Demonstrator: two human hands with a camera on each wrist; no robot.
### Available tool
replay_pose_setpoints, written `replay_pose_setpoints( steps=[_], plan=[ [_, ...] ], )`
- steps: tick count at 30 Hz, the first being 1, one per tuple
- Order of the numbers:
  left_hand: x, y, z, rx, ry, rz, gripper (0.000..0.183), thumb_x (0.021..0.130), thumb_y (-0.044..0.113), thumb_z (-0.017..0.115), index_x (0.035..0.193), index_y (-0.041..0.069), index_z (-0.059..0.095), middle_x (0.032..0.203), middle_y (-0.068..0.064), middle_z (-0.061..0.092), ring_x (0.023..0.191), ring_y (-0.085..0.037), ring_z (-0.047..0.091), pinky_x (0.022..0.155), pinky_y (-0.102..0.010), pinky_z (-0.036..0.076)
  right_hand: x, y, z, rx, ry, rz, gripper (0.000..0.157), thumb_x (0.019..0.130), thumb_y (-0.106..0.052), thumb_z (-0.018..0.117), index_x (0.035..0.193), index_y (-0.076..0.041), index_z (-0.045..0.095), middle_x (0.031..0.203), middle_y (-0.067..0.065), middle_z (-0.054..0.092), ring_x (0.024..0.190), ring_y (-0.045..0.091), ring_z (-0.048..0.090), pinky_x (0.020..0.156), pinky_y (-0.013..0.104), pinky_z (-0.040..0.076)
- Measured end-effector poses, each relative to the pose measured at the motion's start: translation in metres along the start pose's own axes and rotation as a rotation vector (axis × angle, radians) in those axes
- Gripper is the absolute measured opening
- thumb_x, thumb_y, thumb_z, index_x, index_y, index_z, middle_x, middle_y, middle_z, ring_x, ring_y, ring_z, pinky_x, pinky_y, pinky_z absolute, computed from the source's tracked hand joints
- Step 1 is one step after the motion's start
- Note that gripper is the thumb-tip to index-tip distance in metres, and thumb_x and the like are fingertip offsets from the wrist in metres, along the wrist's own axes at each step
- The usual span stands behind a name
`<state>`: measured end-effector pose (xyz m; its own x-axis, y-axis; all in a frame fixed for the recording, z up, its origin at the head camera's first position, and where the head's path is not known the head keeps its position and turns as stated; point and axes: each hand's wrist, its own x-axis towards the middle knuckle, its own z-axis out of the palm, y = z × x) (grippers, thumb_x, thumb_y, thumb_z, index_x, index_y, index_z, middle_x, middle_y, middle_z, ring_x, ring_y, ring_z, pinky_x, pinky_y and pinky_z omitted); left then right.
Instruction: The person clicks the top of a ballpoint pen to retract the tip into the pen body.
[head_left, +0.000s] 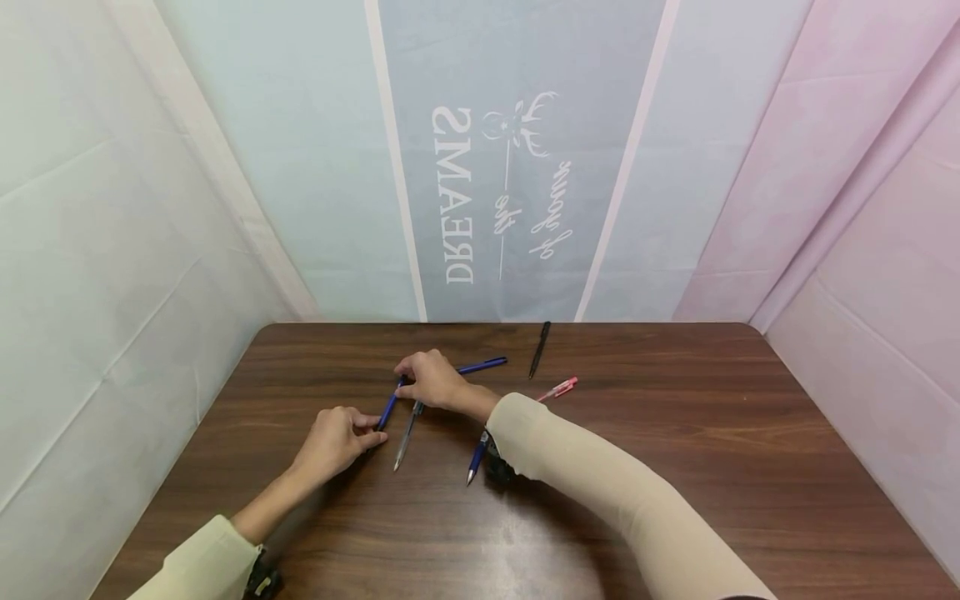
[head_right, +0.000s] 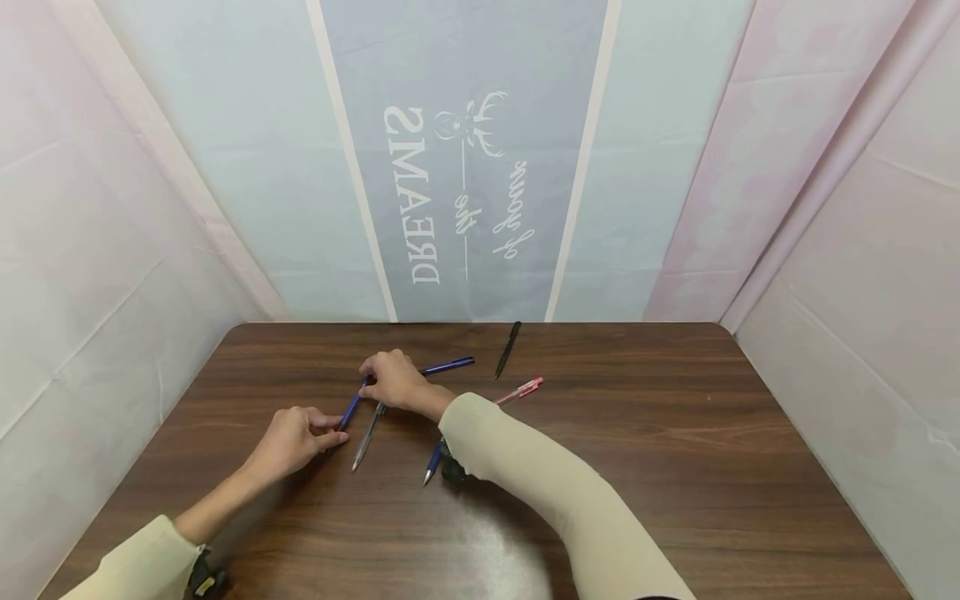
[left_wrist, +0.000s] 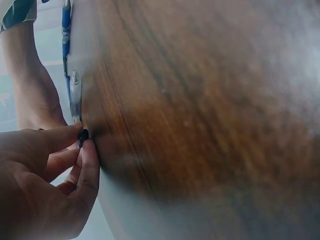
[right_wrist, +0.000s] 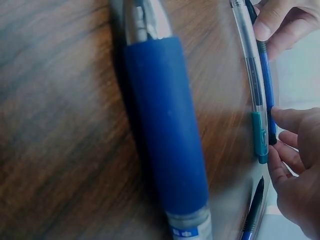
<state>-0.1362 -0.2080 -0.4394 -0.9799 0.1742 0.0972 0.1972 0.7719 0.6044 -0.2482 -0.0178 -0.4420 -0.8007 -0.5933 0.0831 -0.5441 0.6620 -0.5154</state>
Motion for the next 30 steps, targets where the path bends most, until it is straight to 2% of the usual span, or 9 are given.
replay_pose_setpoints(
  steps=[9, 18, 22, 30],
  plan=[
    [0.001, 0.003, -0.002, 0.001, -0.025, 0.014, 0.025, 0.087, 0.008, 0.087, 0.106, -0.008, 0.08, 0.071, 0.003, 0.069, 0.061, -0.006, 0.056, 0.052, -0.02, 0.044, -0.002, 0.003, -0.004, -0.021, -0.002, -0.036, 0.035, 0.096, -0.023, 0.082, 0.127, -0.008, 0.076, 0.122, 0.006, 0.078, 0.111, 0.016, 0.074, 0.095, 0.027, 0.059],
    [0.001, 0.001, -0.001, 0.018, 0.009, 0.007, 0.027, 0.088, 0.011, 0.087, 0.105, -0.009, 0.08, 0.076, 0.001, 0.07, 0.066, -0.006, 0.062, 0.056, -0.02, 0.051, -0.008, 0.011, -0.017, -0.009, 0.003, -0.076, 0.035, 0.099, -0.021, 0.078, 0.131, -0.007, 0.074, 0.126, 0.007, 0.076, 0.113, 0.018, 0.073, 0.095, 0.03, 0.06],
    [0.0, -0.001, 0.001, 0.047, 0.054, 0.036, 0.028, 0.088, 0.011, 0.087, 0.107, -0.008, 0.079, 0.08, -0.002, 0.071, 0.069, -0.009, 0.064, 0.059, -0.021, 0.052, -0.015, 0.016, -0.023, -0.003, 0.007, -0.088, 0.034, 0.1, -0.02, 0.077, 0.131, -0.006, 0.073, 0.127, 0.008, 0.076, 0.113, 0.019, 0.073, 0.095, 0.032, 0.06],
    [0.0, -0.005, 0.003, 0.101, 0.189, 0.13, 0.028, 0.087, 0.008, 0.087, 0.11, -0.007, 0.079, 0.083, -0.004, 0.07, 0.073, -0.012, 0.066, 0.064, -0.026, 0.058, -0.032, 0.022, -0.037, 0.007, 0.02, -0.148, 0.032, 0.101, -0.017, 0.074, 0.13, -0.002, 0.073, 0.127, 0.012, 0.075, 0.113, 0.021, 0.073, 0.096, 0.034, 0.061]
  ],
)
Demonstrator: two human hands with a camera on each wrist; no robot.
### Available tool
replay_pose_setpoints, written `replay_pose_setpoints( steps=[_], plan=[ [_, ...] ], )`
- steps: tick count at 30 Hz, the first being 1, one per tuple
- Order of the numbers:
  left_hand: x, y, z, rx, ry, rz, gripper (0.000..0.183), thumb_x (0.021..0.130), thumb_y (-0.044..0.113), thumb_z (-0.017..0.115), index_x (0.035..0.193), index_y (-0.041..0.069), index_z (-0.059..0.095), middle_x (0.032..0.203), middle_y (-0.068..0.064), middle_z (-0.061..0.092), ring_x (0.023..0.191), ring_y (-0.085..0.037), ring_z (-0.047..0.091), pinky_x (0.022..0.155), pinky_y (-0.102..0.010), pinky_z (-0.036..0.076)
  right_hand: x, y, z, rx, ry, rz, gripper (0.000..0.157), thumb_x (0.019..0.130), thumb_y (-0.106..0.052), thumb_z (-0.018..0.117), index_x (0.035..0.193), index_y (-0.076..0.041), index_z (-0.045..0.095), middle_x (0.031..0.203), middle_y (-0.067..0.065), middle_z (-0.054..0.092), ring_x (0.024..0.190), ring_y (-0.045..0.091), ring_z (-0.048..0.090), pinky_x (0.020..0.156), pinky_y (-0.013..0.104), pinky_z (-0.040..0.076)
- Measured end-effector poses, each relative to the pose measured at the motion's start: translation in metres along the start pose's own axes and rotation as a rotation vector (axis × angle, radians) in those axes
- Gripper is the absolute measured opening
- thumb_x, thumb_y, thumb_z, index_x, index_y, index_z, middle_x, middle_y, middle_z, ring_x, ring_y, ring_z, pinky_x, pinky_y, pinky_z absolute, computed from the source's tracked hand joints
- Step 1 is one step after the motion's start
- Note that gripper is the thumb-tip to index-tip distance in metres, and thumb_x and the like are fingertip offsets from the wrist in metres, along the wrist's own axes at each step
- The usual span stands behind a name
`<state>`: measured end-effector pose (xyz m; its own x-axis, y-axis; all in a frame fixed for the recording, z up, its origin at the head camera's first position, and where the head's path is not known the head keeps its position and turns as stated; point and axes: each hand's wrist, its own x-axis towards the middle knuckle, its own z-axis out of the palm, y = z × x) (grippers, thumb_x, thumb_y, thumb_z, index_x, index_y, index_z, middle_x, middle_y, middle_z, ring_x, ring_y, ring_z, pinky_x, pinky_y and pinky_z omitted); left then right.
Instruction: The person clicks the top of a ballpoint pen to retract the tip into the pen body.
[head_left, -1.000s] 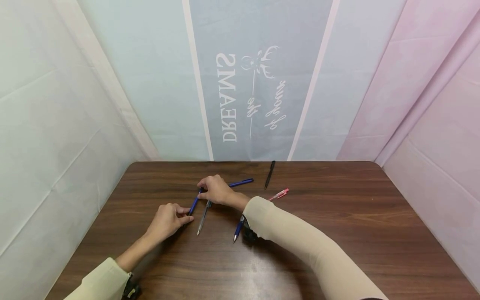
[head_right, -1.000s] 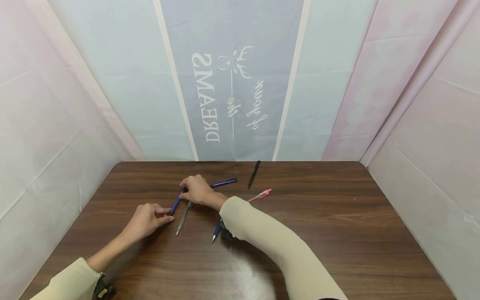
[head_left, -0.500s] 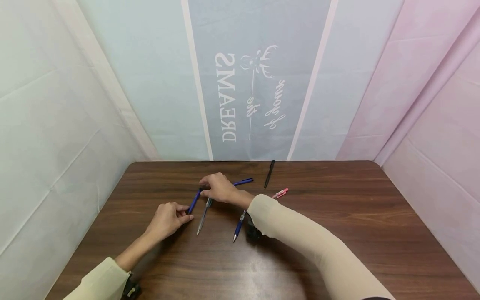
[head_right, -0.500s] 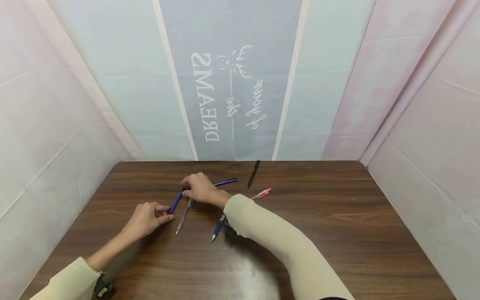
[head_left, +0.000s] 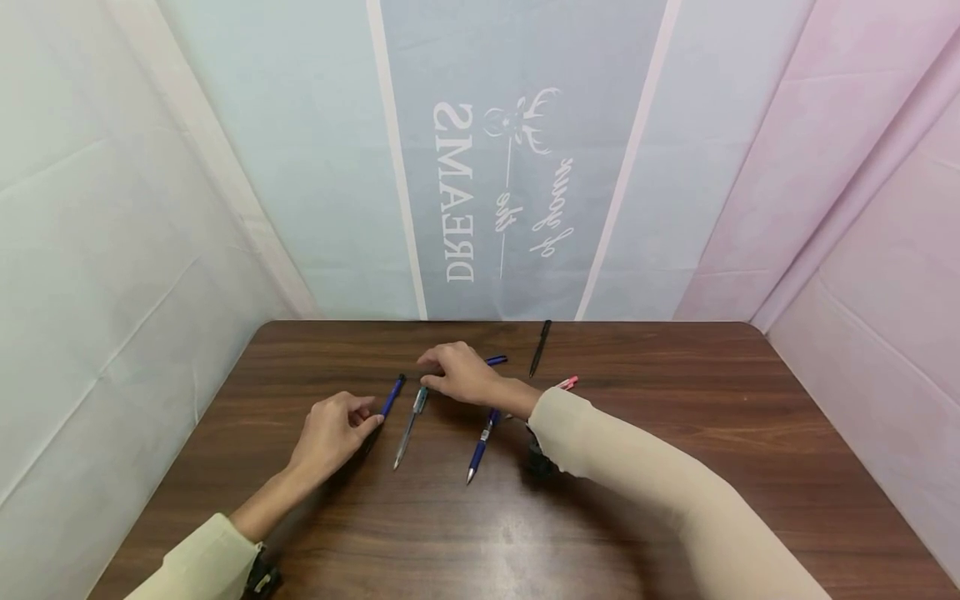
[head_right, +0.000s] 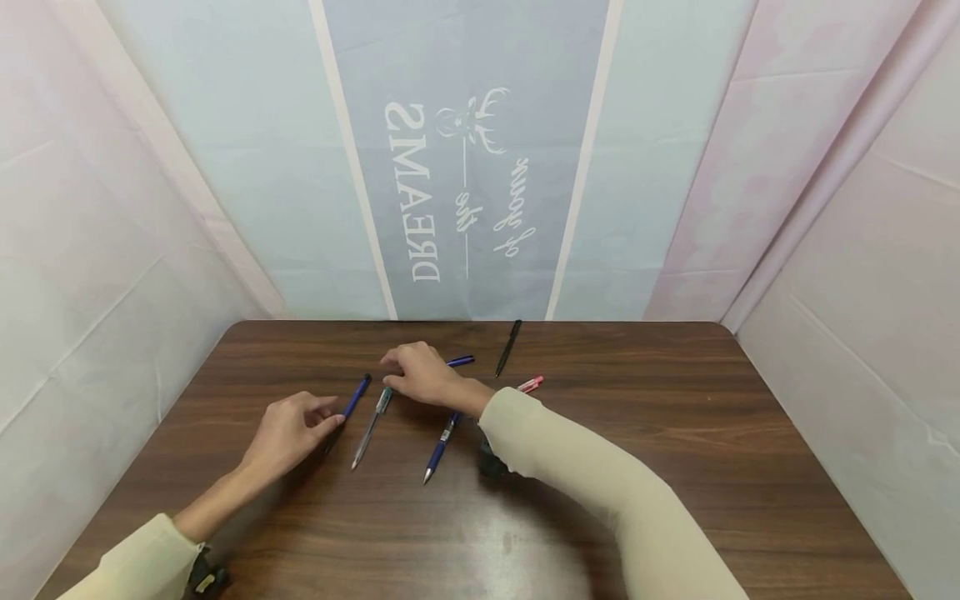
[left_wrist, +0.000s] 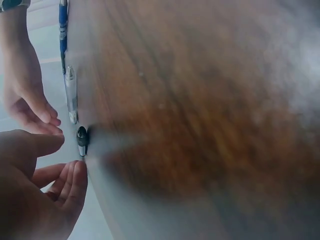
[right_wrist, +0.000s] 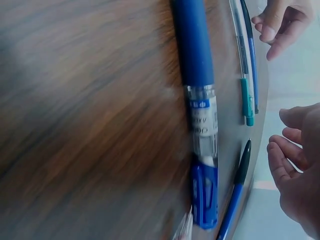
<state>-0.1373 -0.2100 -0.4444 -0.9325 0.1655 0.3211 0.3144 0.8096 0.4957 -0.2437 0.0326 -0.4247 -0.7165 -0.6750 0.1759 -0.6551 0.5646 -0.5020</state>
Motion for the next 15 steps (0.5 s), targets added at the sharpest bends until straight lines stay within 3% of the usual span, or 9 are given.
replay_pose_setpoints(
  steps=[15],
  plan=[
    [0.009, 0.009, 0.005, -0.069, 0.036, 0.054, 0.025, 0.085, 0.005, 0.089, 0.107, -0.004, 0.08, 0.081, 0.0, 0.07, 0.072, -0.009, 0.065, 0.064, -0.024, 0.058, -0.031, 0.009, -0.022, -0.024, 0.012, -0.044, 0.031, 0.101, -0.016, 0.074, 0.127, 0.0, 0.073, 0.123, 0.011, 0.076, 0.111, 0.023, 0.073, 0.095, 0.037, 0.06]
  ],
)
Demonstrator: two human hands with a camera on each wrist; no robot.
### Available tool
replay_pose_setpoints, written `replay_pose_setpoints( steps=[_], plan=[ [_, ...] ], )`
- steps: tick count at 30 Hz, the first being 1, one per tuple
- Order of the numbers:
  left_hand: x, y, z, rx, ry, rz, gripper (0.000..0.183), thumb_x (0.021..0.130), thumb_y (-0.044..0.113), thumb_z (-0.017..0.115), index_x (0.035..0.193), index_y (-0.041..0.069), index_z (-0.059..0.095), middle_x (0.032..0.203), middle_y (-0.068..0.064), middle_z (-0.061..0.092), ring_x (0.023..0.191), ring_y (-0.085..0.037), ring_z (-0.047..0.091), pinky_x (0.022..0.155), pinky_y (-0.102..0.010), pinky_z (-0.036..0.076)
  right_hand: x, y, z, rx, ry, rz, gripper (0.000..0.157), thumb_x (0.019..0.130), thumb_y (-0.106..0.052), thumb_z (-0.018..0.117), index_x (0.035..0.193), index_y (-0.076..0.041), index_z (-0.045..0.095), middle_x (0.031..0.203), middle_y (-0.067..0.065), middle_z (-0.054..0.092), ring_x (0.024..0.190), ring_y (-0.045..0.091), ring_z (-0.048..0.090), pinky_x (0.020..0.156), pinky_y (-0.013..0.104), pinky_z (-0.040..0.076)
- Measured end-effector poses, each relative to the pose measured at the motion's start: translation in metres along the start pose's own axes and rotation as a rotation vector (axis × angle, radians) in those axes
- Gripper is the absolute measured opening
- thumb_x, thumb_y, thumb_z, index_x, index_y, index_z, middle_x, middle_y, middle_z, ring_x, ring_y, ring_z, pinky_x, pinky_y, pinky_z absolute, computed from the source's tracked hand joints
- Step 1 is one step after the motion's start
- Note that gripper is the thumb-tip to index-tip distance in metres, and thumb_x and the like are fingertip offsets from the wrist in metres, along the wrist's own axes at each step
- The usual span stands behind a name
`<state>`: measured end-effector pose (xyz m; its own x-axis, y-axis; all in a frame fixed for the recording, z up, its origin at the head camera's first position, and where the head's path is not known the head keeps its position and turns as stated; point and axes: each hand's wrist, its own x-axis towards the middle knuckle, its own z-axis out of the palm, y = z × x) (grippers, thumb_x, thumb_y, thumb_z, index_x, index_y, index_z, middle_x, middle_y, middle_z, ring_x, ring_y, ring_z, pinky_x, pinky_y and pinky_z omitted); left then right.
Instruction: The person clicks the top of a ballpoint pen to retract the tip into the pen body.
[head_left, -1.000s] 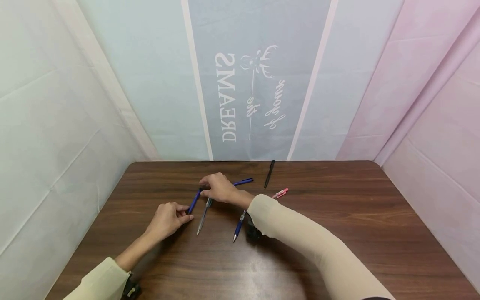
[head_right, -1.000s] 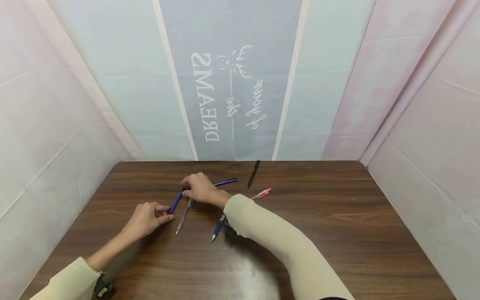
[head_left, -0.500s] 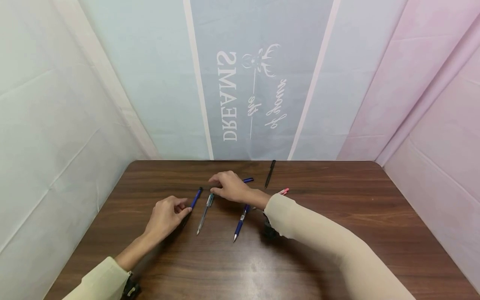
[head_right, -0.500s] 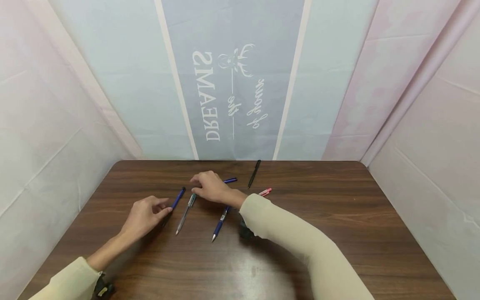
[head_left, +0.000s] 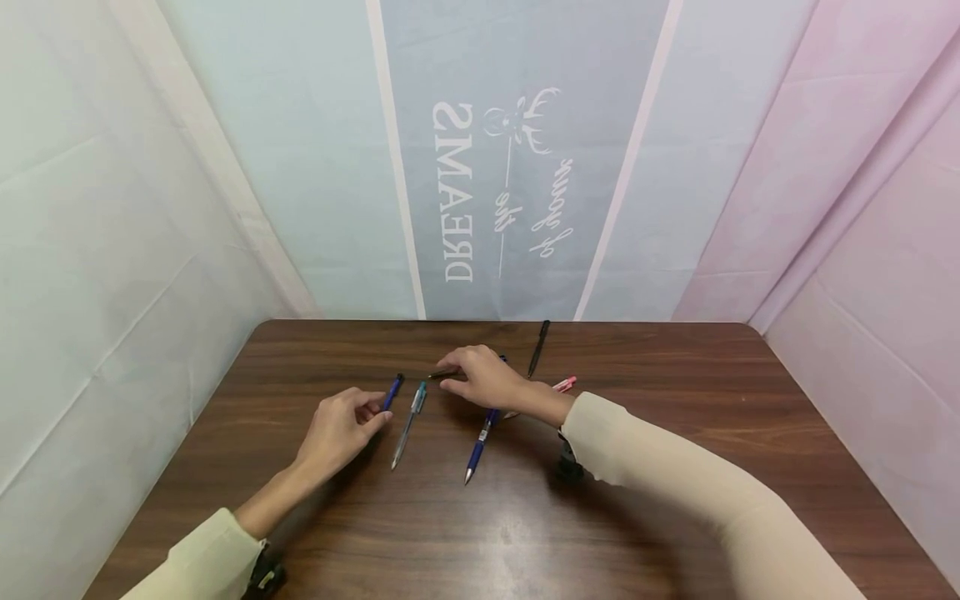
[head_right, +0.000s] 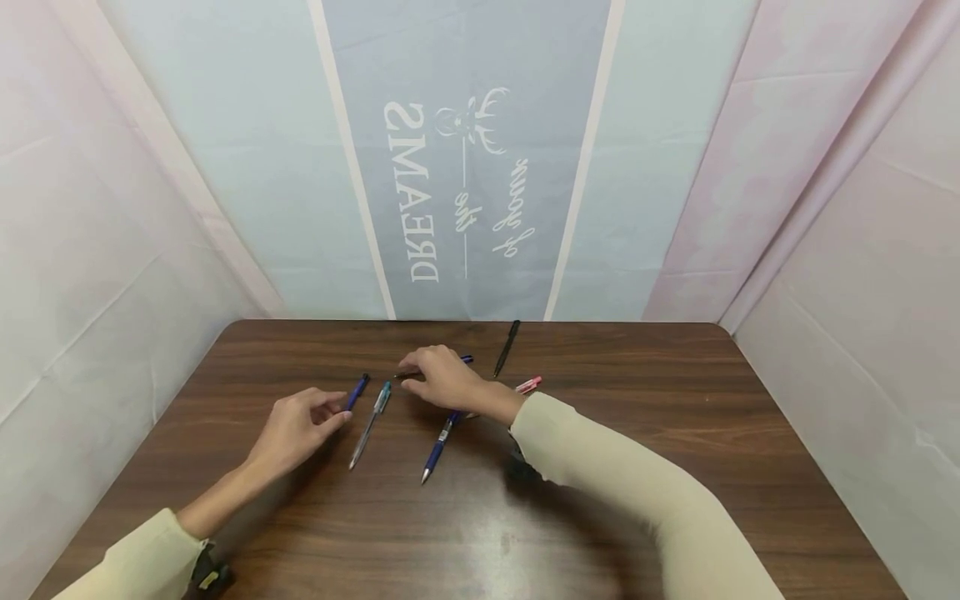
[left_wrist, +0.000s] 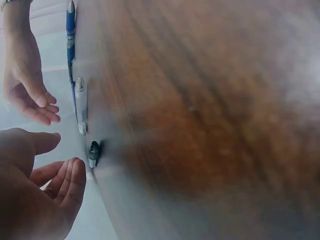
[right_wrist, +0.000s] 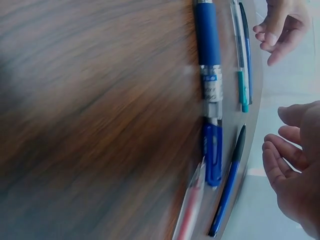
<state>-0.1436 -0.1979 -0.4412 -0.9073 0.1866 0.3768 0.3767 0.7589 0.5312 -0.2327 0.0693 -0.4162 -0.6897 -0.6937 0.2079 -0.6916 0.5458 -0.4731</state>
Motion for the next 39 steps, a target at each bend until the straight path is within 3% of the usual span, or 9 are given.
replay_pose_setpoints(
  steps=[7, 14, 39],
  plan=[
    [0.003, 0.005, 0.002, -0.046, -0.03, -0.022, 0.024, 0.086, 0.004, 0.087, 0.107, -0.005, 0.08, 0.083, -0.002, 0.072, 0.074, -0.01, 0.067, 0.067, -0.027, 0.061, -0.014, 0.008, -0.006, -0.015, 0.032, -0.024, 0.028, 0.1, -0.013, 0.075, 0.124, 0.001, 0.074, 0.121, 0.012, 0.076, 0.108, 0.025, 0.073, 0.093, 0.038, 0.061],
    [0.003, 0.012, 0.004, -0.099, -0.083, -0.044, 0.025, 0.087, 0.004, 0.086, 0.108, -0.007, 0.078, 0.084, -0.002, 0.073, 0.075, -0.009, 0.068, 0.067, -0.023, 0.06, -0.026, 0.018, -0.011, -0.031, 0.041, -0.027, 0.029, 0.099, -0.012, 0.077, 0.124, 0.002, 0.073, 0.121, 0.013, 0.076, 0.109, 0.025, 0.073, 0.094, 0.039, 0.061],
    [0.007, 0.032, 0.008, -0.203, -0.207, -0.057, 0.028, 0.092, 0.007, 0.083, 0.113, -0.009, 0.076, 0.09, -0.005, 0.073, 0.078, -0.009, 0.069, 0.069, -0.02, 0.06, -0.062, 0.038, -0.026, -0.06, -0.048, -0.01, 0.039, 0.096, -0.018, 0.08, 0.129, 0.001, 0.071, 0.126, 0.015, 0.074, 0.12, 0.029, 0.07, 0.098, 0.045, 0.06]
  ],
)
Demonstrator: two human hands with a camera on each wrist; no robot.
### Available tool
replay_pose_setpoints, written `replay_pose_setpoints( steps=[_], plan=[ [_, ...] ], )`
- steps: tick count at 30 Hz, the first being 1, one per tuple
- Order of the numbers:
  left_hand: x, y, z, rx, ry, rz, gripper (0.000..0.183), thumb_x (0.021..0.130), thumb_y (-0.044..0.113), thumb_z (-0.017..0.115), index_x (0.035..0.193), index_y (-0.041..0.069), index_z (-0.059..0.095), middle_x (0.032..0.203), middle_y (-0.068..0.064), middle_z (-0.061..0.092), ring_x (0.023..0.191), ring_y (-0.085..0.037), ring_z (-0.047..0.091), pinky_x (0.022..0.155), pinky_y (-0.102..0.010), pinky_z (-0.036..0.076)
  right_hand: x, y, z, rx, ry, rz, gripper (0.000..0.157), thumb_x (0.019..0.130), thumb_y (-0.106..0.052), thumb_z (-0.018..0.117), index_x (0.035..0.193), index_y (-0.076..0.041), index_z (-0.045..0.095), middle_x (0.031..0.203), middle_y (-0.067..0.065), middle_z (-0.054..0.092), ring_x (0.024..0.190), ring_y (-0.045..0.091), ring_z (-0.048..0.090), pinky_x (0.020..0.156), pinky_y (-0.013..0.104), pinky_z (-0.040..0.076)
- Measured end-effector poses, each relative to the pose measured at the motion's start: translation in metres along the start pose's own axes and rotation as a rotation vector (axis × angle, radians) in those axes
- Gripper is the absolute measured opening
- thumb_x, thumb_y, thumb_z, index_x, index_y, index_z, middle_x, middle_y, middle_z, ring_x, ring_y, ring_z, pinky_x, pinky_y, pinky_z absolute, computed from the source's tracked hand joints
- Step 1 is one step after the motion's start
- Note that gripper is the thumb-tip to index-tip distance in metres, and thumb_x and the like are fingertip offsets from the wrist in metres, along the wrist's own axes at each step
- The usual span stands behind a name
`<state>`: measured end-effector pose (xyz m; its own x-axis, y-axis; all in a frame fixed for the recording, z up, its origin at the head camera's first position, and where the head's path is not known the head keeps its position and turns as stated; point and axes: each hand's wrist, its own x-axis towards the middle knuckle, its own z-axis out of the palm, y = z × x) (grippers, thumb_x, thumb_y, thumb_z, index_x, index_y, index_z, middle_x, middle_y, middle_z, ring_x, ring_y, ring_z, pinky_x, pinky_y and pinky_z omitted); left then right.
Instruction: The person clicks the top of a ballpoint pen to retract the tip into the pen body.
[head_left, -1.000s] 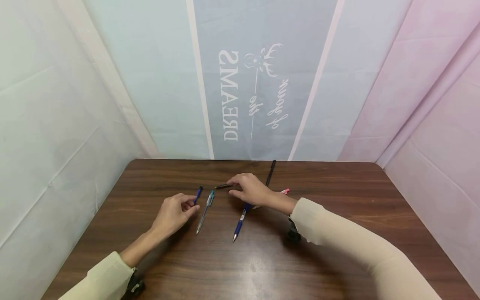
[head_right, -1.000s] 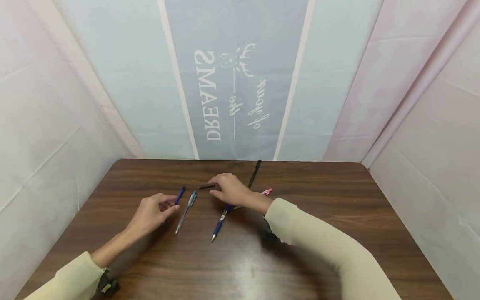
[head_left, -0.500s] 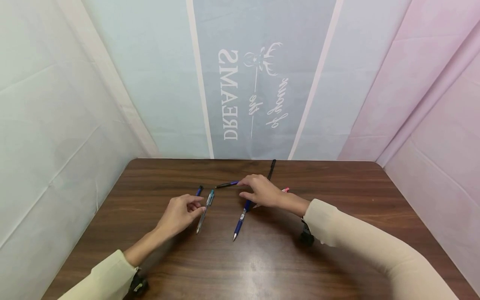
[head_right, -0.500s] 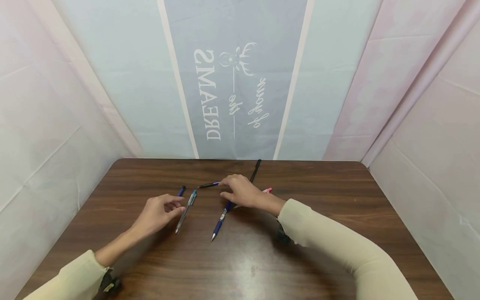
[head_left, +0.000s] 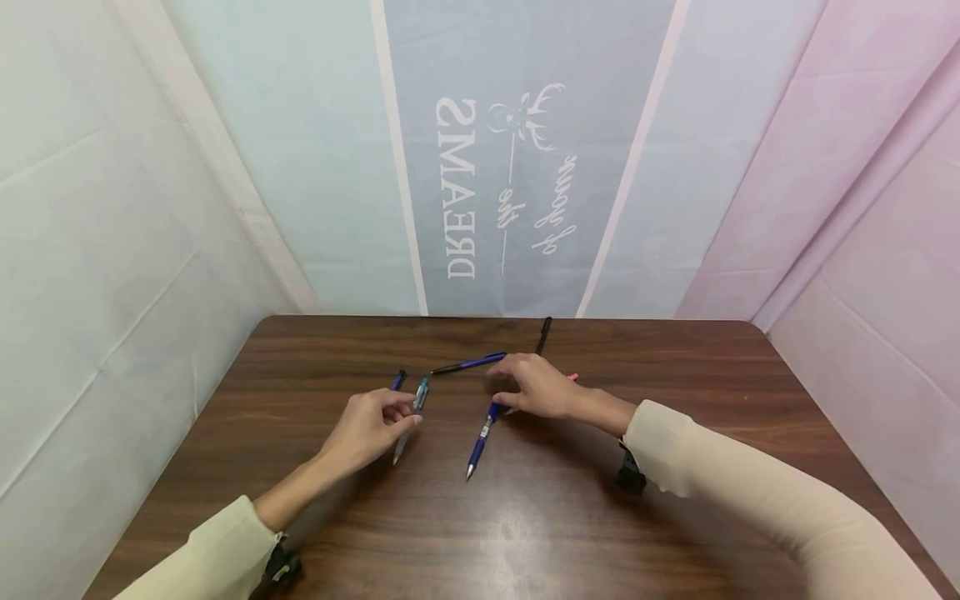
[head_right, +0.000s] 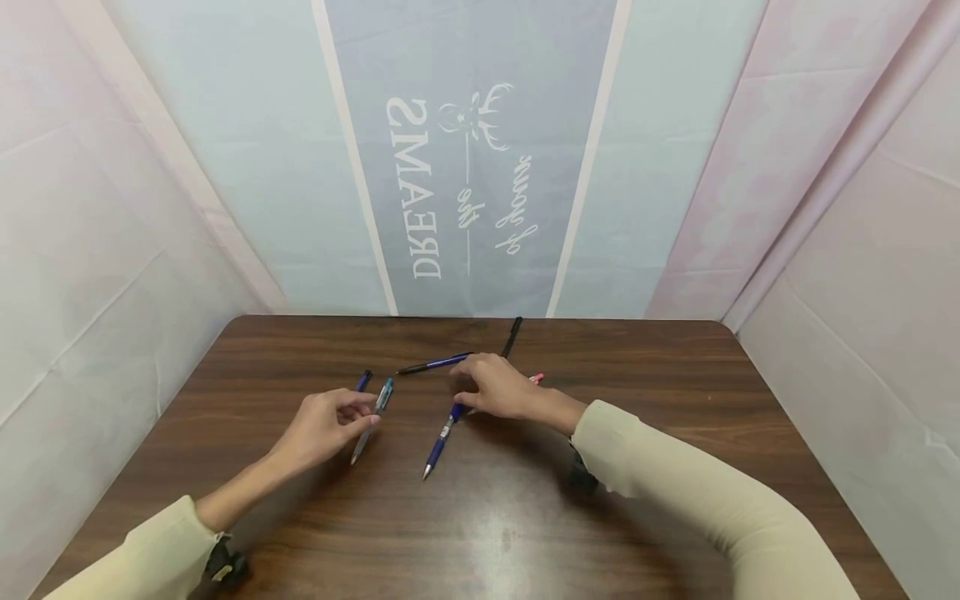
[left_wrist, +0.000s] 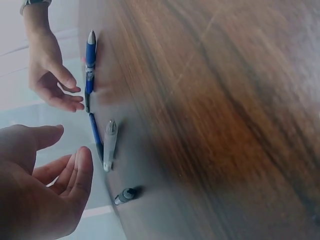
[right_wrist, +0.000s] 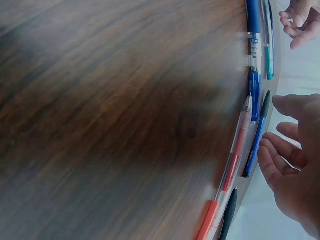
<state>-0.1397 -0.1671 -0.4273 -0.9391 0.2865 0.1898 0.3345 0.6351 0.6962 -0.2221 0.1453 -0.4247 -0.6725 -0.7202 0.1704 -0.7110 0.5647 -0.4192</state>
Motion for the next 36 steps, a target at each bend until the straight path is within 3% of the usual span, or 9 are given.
replay_pose_setpoints(
  steps=[9, 23, 36],
  plan=[
    [0.005, 0.01, 0.008, -0.043, -0.06, 0.012, 0.033, 0.091, 0.009, 0.084, 0.116, -0.01, 0.074, 0.088, -0.004, 0.074, 0.077, -0.008, 0.068, 0.069, -0.02, 0.06, -0.007, 0.006, 0.003, 0.0, -0.004, 0.039, 0.04, 0.095, -0.017, 0.081, 0.13, 0.0, 0.071, 0.124, 0.014, 0.074, 0.114, 0.026, 0.071, 0.094, 0.041, 0.061],
    [0.011, 0.028, 0.031, 0.004, -0.176, 0.067, 0.042, 0.089, 0.015, 0.087, 0.12, -0.01, 0.073, 0.091, -0.005, 0.074, 0.076, -0.008, 0.067, 0.066, -0.019, 0.056, -0.008, 0.007, 0.008, 0.024, 0.008, 0.048, 0.036, 0.095, -0.017, 0.082, 0.125, 0.0, 0.073, 0.114, 0.01, 0.076, 0.101, 0.02, 0.071, 0.087, 0.035, 0.061],
    [0.017, 0.035, 0.054, -0.014, -0.276, -0.004, 0.051, 0.085, 0.022, 0.092, 0.12, -0.009, 0.073, 0.091, -0.004, 0.072, 0.074, -0.006, 0.065, 0.065, -0.02, 0.056, -0.01, 0.009, 0.016, 0.093, 0.048, 0.066, 0.032, 0.093, -0.014, 0.084, 0.121, -0.001, 0.075, 0.111, 0.008, 0.077, 0.098, 0.018, 0.073, 0.086, 0.032, 0.062]
  ],
)
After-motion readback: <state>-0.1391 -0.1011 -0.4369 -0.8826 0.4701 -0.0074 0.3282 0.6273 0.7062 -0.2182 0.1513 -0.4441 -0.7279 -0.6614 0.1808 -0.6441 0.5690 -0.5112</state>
